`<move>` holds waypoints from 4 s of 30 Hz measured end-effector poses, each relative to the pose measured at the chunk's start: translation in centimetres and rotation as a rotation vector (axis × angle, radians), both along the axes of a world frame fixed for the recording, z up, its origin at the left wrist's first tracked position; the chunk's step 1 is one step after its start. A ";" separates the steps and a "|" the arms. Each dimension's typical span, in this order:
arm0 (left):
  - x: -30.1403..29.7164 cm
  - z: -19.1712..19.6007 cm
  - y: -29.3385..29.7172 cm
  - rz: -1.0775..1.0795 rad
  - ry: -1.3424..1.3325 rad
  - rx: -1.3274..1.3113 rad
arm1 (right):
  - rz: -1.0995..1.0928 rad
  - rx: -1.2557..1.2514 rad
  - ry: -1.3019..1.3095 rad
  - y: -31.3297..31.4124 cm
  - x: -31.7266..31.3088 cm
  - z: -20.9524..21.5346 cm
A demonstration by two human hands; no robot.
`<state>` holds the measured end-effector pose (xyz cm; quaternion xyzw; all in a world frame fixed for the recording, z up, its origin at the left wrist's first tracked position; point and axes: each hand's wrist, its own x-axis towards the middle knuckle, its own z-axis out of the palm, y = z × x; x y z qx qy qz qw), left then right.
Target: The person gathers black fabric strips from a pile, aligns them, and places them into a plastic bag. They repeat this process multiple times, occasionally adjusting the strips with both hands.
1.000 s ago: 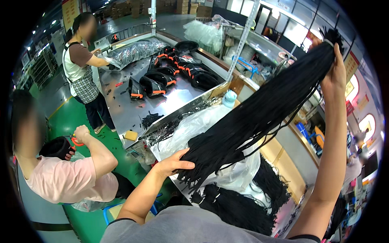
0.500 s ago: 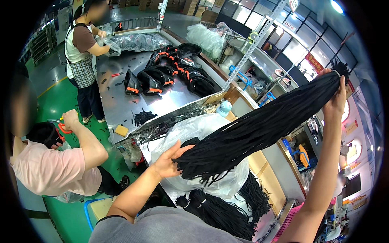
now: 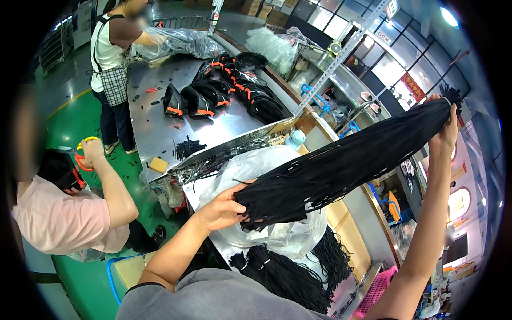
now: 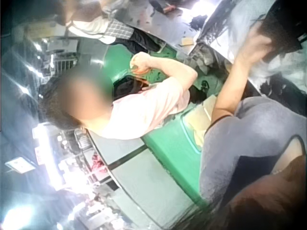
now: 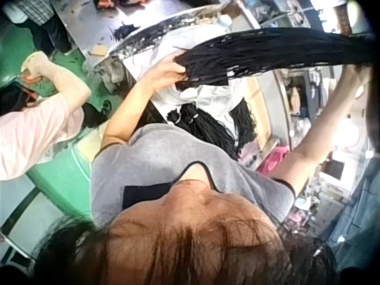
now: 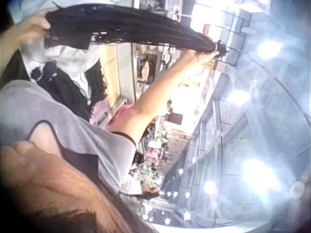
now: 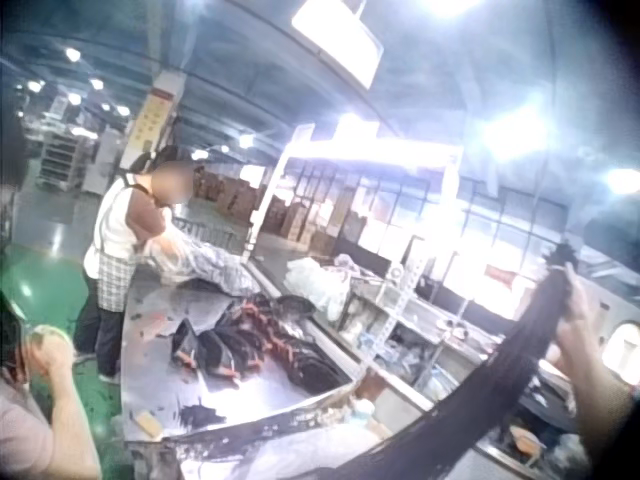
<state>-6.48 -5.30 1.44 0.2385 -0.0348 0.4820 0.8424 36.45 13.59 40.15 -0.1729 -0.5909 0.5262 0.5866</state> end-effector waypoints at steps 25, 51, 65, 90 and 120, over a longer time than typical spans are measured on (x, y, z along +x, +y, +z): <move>1.4 -0.2 -1.0 0.305 -0.024 -0.072 | -0.174 -0.065 0.098 2.0 5.9 -2.3; 1.8 0.5 -1.9 1.364 0.789 0.791 | 0.238 -0.063 0.303 -3.7 3.7 -4.0; 2.9 1.8 -3.5 1.743 0.952 1.421 | 0.263 0.015 0.355 -4.6 4.1 -2.6; 15.7 15.8 1.4 0.717 0.876 0.995 | -0.102 0.238 -0.090 -13.4 4.4 6.6; 18.7 8.6 -0.5 -0.237 0.906 0.657 | -0.560 0.181 0.223 -12.2 3.7 2.7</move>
